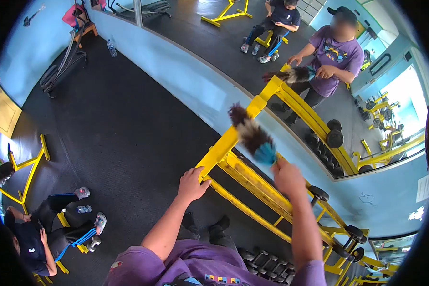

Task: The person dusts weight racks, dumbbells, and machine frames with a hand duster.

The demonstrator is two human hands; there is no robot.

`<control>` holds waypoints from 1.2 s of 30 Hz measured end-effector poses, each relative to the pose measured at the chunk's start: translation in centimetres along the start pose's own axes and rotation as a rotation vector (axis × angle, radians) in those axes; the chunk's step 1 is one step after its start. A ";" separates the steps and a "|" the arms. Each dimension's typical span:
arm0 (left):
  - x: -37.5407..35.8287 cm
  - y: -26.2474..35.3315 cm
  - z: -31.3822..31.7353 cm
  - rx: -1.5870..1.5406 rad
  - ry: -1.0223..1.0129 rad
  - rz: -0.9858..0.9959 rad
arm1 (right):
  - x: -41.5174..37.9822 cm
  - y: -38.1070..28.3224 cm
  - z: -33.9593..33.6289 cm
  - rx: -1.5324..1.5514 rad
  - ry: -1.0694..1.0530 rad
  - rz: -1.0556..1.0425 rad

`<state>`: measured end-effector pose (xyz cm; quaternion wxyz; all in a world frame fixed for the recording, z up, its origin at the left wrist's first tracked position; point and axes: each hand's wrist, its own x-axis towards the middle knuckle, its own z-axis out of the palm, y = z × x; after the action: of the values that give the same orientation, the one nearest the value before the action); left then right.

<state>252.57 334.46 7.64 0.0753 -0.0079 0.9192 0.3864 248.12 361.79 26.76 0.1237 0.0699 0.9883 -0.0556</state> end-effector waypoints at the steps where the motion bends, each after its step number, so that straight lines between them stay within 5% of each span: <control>1: 0.1 0.3 -0.1 0.018 0.003 -0.001 | 1.3 -0.9 -1.9 -0.084 0.032 -0.028; 7: -0.4 -1.2 0.6 0.153 0.004 0.021 | 7.0 -9.2 -7.5 -0.483 0.129 -0.196; 10: -0.7 -3.0 1.1 0.099 0.038 0.026 | 7.7 -14.6 -8.2 -0.621 -0.062 -0.365; 12: -1.1 -3.7 1.0 0.069 0.062 -0.005 | 7.7 -18.4 -9.1 -0.687 -0.514 -0.318; 18: -0.1 -5.3 0.6 0.076 0.149 -0.017 | 11.4 -19.7 -7.9 -0.837 -0.161 -0.272; 21: 1.3 -5.5 0.3 0.023 0.142 -0.072 | 10.8 -23.0 -8.5 -0.884 -0.290 -0.349; 23: 2.6 -5.7 -0.6 -0.119 0.095 -0.151 | 10.3 -25.3 -9.0 -0.673 -0.606 -0.204; 27: 3.9 -8.1 0.0 -0.337 0.095 -0.309 | 14.9 -25.8 -6.9 -0.731 -0.593 -0.346; 29: 4.8 -9.4 0.0 -0.315 0.072 -0.345 | 17.4 -25.3 -4.5 -1.070 -0.203 -0.589; 30: 5.2 -10.2 0.3 -0.314 0.062 -0.360 | 17.3 -26.0 -3.9 -1.068 -0.220 -0.596; 36: 7.9 -14.6 3.5 -0.675 -0.046 -0.480 | 17.4 -30.4 -2.3 -0.946 -0.768 -0.413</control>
<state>246.26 327.04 -6.30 0.1770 -0.2377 0.7110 0.6377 226.24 334.32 27.37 0.4728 -0.2086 0.7847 0.3424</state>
